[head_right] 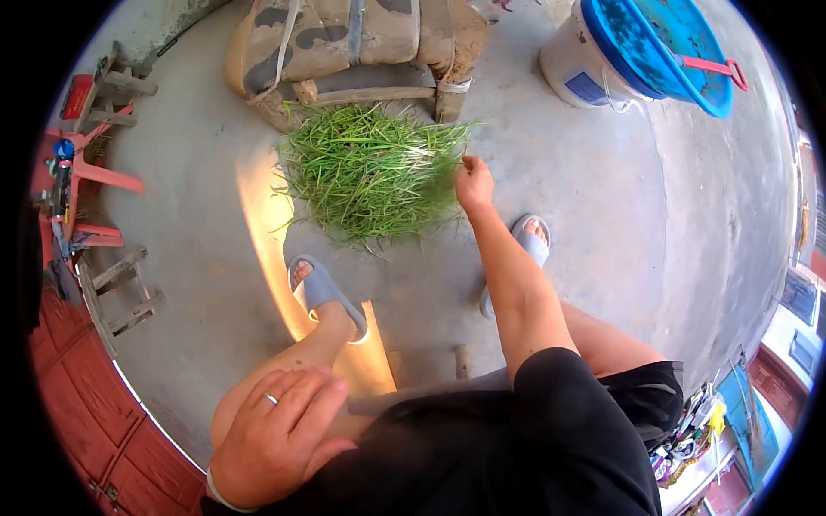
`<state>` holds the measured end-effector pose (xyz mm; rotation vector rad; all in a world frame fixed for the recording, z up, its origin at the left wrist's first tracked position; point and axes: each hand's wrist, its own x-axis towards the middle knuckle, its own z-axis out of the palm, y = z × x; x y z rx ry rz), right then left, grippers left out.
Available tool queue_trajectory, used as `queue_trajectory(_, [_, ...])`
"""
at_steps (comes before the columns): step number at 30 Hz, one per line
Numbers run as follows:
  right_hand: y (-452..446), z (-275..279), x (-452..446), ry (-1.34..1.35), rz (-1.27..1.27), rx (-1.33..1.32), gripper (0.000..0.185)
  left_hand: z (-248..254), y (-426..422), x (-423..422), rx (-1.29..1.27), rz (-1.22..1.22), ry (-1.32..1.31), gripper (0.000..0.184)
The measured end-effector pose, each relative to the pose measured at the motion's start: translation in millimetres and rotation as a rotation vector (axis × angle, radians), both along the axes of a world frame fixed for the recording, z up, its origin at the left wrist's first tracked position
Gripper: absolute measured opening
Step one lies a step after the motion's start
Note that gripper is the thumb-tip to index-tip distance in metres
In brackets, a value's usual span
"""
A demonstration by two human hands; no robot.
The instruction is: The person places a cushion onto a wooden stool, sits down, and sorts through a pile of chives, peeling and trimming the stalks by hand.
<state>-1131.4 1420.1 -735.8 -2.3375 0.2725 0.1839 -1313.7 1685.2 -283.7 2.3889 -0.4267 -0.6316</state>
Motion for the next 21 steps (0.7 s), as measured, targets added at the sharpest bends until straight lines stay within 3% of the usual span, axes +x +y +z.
queue_trajectory(3, [3, 11, -10, -0.163, -0.056, -0.063, 0.023, -3, -12, 10, 0.045, -0.062, 0.024, 0.057])
queue_trajectory(7, [36, 57, 10, 0.023, 0.103, -0.009, 0.028, -12, -27, 19, 0.078, -0.142, 0.055, 0.057])
queue_trajectory(10, [63, 41, 25, -0.259, 0.260, -0.090, 0.023, -13, -25, 18, 0.035, -0.076, 0.027, 0.059])
queue_trajectory(13, [74, 34, 35, -0.001, 0.565, -0.485, 0.018, -14, -23, 22, 0.055, -0.060, 0.022, 0.060])
queue_trajectory(17, [71, 56, 40, -0.156, 0.562, -0.262, 0.015, -14, -18, 22, 0.093, -0.064, 0.023, 0.059])
queue_trajectory(20, [62, 78, 47, -0.161, 0.559, 0.055, 0.013, -15, -18, 13, 0.108, -0.072, -0.018, 0.053])
queue_trajectory(21, [62, 95, 46, 0.011, 0.492, 0.231, 0.012, -14, -18, 13, 0.087, -0.076, 0.002, 0.055])
